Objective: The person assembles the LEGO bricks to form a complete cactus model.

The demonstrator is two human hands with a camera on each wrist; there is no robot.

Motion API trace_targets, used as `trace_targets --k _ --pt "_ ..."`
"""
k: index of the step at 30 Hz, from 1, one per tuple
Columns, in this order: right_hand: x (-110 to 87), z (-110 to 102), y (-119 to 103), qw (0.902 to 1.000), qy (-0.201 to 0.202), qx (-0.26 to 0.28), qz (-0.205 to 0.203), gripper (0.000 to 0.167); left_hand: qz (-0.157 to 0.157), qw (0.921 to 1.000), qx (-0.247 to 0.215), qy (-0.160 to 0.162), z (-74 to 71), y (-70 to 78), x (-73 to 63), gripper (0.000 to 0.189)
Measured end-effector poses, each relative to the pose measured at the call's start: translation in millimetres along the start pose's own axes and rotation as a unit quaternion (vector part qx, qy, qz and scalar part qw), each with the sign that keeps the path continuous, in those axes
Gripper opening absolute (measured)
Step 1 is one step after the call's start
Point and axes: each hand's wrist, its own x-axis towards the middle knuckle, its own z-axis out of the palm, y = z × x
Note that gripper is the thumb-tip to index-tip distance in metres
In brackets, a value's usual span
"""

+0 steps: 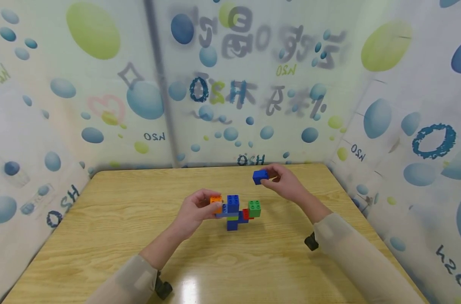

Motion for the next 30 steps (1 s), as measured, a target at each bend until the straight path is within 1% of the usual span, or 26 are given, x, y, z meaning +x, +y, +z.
trace_targets --k 4,10,14,21,27,30 --pt "-4.1 2 -11 0.9998 -0.009 0.015 -0.007 0.043 0.000 1.0000 -0.001 0.002 0.2 0.2 -0.2 0.035" --pt "-8.8 6 -27 0.9985 -0.018 0.040 -0.033 0.042 -0.002 1.0000 0.000 0.005 -0.5 -0.6 0.2 0.034" --pt "-10.5 10 -34 0.9977 -0.020 0.044 -0.048 0.044 -0.006 0.9999 0.001 0.008 -0.4 -0.5 0.3 0.036" --pt "-16.1 17 -48 0.9951 -0.040 0.058 -0.070 0.047 -0.003 1.0000 0.003 0.006 -0.8 -0.8 0.1 0.037" --pt "-17.3 24 -53 0.9944 -0.050 0.048 -0.080 0.047 0.000 1.0000 0.001 0.002 -0.9 -0.7 0.0 0.039" --pt "-18.1 27 -56 0.9944 -0.054 0.041 -0.081 0.047 -0.001 1.0000 0.001 0.002 -0.7 -0.5 0.2 0.035"
